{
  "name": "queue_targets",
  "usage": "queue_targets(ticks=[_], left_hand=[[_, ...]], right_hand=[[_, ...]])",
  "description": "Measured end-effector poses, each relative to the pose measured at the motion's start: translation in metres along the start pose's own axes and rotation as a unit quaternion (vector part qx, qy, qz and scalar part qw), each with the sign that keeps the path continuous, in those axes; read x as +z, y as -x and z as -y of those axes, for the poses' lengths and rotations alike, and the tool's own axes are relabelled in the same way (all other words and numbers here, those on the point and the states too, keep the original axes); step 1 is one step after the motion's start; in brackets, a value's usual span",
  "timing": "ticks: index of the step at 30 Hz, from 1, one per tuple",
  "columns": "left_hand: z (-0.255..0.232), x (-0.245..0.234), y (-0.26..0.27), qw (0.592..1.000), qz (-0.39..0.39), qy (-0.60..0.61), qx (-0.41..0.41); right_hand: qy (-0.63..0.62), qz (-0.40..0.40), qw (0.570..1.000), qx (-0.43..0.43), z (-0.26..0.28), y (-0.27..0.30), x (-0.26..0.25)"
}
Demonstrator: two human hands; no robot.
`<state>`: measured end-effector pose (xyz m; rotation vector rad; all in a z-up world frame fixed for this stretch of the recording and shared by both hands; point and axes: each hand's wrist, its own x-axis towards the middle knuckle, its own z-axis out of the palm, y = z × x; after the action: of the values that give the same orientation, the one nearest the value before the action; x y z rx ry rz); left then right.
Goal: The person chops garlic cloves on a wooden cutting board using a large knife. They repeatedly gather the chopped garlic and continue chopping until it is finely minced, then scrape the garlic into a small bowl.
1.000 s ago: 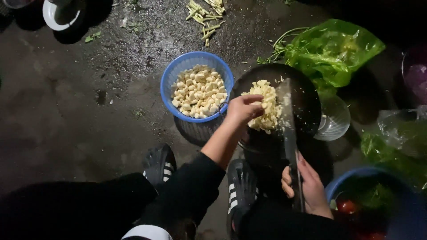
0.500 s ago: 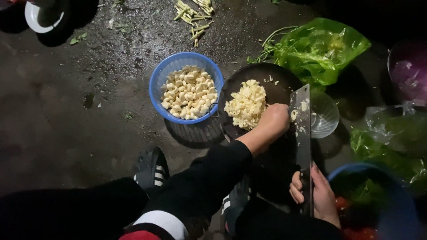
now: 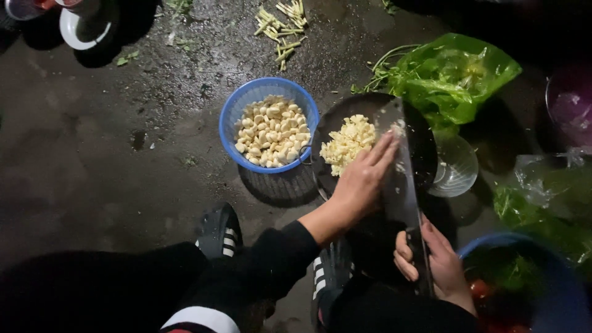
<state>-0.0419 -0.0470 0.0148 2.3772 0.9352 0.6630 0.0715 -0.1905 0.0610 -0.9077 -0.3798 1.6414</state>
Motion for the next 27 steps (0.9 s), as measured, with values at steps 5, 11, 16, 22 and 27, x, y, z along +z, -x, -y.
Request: queue_targets(ticks=[5, 11, 16, 22, 27], left_hand=[[0.040, 0.002, 0.026, 0.996, -0.007, -0.072, -0.046], [0.043, 0.033, 0.011, 0.988, -0.012, -0.151, -0.004], [0.031, 0.067, -0.032, 0.981, -0.013, -0.178, 0.074], [0.026, 0.077, -0.042, 0.968, 0.099, -0.225, 0.058], [0.027, 0.052, -0.020, 0.989, -0.029, -0.144, -0.007]], right_hand=[[-0.012, 0.070, 0.997, 0.010, 0.004, -0.011, 0.014], [0.139, 0.003, 0.990, -0.039, -0.004, 0.001, -0.005], [0.222, -0.155, 0.959, -0.084, -0.015, 0.013, -0.028], [0.408, -0.291, 0.862, -0.075, -0.039, 0.013, -0.056], [0.696, -0.224, 0.619, -0.287, -0.038, 0.007, -0.059]])
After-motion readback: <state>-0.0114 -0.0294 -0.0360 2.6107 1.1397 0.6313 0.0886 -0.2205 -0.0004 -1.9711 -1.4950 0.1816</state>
